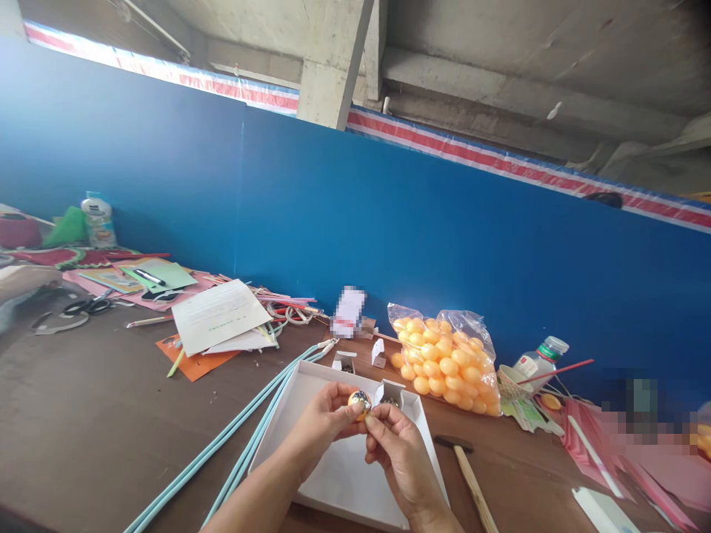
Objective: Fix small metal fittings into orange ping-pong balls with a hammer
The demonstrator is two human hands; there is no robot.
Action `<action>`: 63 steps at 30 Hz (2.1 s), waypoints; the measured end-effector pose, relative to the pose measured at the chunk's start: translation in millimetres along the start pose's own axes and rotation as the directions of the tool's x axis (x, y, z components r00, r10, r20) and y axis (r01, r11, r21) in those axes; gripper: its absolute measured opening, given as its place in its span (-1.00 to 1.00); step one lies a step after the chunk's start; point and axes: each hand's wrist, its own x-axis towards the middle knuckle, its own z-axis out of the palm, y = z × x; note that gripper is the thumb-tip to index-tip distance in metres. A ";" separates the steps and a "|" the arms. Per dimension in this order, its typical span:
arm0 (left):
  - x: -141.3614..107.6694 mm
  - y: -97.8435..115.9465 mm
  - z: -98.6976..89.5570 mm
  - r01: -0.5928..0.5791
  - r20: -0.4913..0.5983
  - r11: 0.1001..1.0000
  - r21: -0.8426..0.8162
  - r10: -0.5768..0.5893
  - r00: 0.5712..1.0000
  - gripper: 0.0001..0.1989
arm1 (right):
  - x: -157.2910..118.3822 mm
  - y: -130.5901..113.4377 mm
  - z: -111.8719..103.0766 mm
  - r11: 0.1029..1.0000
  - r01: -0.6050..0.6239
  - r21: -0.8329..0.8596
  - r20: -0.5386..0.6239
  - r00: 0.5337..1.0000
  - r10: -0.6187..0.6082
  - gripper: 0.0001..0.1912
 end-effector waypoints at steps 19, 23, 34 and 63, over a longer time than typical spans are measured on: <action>-1.8 -1.4 2.4 -0.036 -0.013 0.999 0.033 0.037 0.999 -0.66 | 0.0 3.7 0.7 1.000 0.020 -0.007 -0.049 0.999 -0.020 -0.78; -1.9 0.4 2.6 -0.047 -0.003 0.997 0.060 0.047 0.999 -0.68 | -1.0 3.9 1.8 0.998 0.039 -0.041 -0.061 0.997 -0.042 -0.76; -2.6 1.0 3.3 -0.070 0.008 0.991 0.110 0.069 0.998 -0.68 | 1.5 5.4 0.9 0.994 0.038 -0.102 -0.070 0.997 -0.046 -0.73; 5.5 -4.6 -2.4 0.008 0.005 1.000 -0.002 -0.008 1.000 -0.63 | -6.8 -12.8 16.8 0.964 0.089 -0.251 -0.112 0.986 -0.120 -0.66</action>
